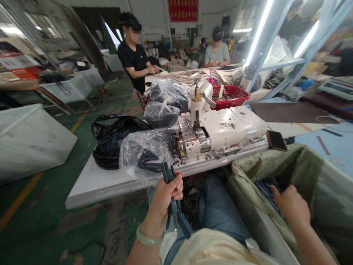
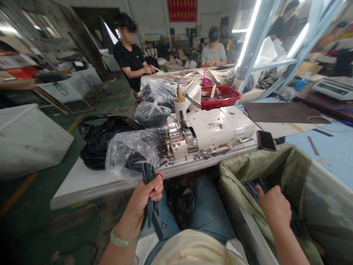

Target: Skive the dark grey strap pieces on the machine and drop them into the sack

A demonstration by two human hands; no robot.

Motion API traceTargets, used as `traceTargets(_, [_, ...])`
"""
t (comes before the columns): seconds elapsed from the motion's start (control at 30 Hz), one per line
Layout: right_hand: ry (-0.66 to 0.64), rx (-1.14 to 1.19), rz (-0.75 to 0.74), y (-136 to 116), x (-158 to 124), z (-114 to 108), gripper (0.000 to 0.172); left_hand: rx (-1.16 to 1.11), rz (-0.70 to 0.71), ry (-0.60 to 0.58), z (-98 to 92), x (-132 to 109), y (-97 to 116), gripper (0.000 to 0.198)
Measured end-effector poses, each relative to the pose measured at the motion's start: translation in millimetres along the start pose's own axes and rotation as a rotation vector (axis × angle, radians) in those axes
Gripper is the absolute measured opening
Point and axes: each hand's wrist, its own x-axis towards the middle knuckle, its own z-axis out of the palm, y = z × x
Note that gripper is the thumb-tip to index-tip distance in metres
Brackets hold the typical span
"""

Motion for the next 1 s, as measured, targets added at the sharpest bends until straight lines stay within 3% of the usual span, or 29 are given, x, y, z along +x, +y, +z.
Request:
traceTargets(0.03, [-0.006,-0.045,-0.018,3.0,-3.3,-3.4,0.051,0.007,-0.024,-0.033,2.8,1.5,-2.0,0.035])
traceTargets(0.1, [-0.145,0.135,-0.13,-22.3,-16.0,-9.1,0.047,0.029,-0.088,-0.11,10.5,3.6,-6.0,0.035])
traceTargets(0.23, [-0.635,0.823,-0.508,-145.1,-56.8,-13.2,0.041,0.13,-0.209,-0.209,25.3,2.7,-13.1,0.034])
traceTargets(0.33, [-0.654,0.96,-0.851,-226.7,-87.4,-13.8,0.033,0.213,-0.225,-0.168,26.1,-0.6,-17.9,0.031])
traceTargets(0.43, [-0.602,0.939,-0.976,-267.0,-109.8,-12.7,0.019,0.276,-0.194,-0.113,17.6,-3.6,-21.8,0.035])
traceTargets(0.5, [-0.645,0.937,-0.96,-276.7,-120.1,-9.8,0.016,0.311,-0.175,-0.082,11.2,-4.3,-23.4,0.036])
traceTargets(0.6, [-0.767,0.905,-0.866,-280.0,-129.4,-2.2,0.025,0.333,-0.173,-0.044,6.1,-2.8,-22.7,0.037])
traceTargets(0.7, [-0.85,1.084,-0.517,-278.5,-126.5,6.1,0.035,0.284,-0.185,-0.023,4.3,-0.2,-17.6,0.031])
traceTargets(0.77, [-0.805,1.342,-0.216,-275.4,-116.7,8.9,0.034,0.245,-0.195,-0.008,2.2,1.1,-13.5,0.032])
traceTargets(0.83, [-0.756,1.543,-0.021,-270.5,-104.8,7.9,0.035,0.2,-0.198,-0.007,-0.6,1.7,-10.7,0.036])
traceTargets(1.0, [-0.829,1.66,0.067,-257.7,-96.4,1.0,0.036,0.005,-0.045,-0.034,3.6,0.0,-8.9,0.042])
